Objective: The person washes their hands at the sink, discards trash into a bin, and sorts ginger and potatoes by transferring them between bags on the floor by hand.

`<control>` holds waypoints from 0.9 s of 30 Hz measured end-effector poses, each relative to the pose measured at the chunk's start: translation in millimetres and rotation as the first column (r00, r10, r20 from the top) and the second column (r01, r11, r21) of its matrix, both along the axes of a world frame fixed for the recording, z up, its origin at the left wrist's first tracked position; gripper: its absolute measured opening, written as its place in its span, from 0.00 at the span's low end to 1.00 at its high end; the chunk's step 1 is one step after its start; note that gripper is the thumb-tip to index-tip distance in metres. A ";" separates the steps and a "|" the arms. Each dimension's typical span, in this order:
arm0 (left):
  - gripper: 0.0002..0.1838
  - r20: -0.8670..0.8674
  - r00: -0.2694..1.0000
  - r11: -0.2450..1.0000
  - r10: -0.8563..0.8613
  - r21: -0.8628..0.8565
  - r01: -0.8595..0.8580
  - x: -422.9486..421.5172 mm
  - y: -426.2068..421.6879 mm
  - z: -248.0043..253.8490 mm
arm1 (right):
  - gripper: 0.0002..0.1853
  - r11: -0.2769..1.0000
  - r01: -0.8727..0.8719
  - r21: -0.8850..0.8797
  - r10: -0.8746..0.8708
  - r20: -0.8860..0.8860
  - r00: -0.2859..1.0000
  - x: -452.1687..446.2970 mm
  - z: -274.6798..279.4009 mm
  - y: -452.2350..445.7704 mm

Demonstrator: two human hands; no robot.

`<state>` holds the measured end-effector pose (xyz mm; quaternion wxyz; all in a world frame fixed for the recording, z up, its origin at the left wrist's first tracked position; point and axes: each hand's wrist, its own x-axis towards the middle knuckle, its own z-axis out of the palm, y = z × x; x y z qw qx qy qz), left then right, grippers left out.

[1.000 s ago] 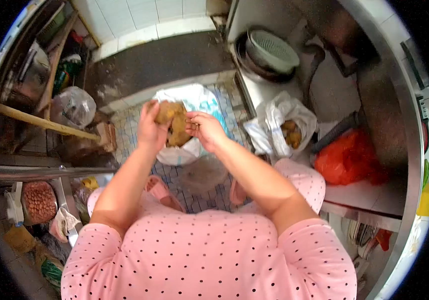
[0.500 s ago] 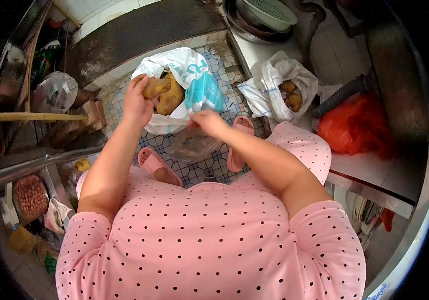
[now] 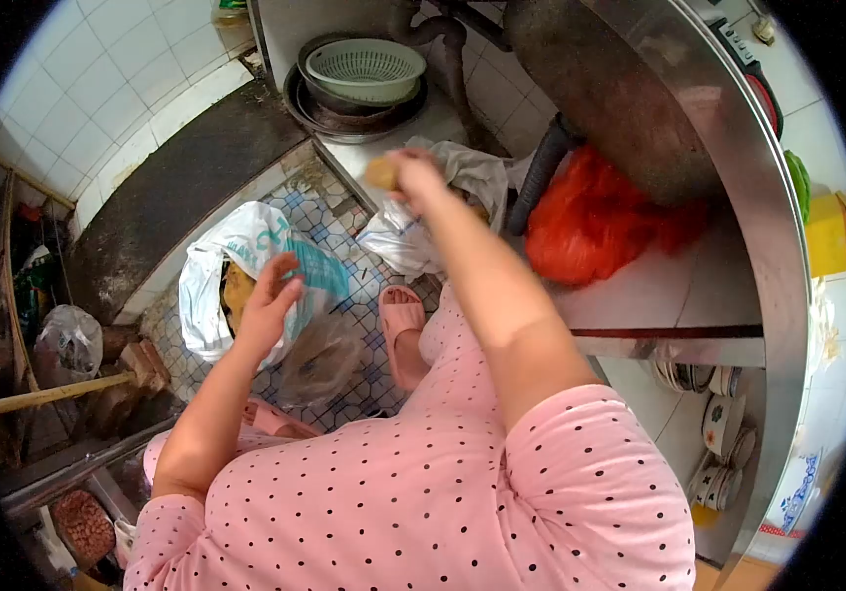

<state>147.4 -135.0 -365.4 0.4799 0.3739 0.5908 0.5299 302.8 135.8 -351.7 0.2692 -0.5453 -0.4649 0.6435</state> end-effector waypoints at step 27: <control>0.22 0.730 0.608 0.934 0.312 -0.353 -0.056 73.2 239.1 -56.9 | 0.18 0.778 -0.048 0.627 -0.438 0.596 0.673 101.0 -76.0 129.9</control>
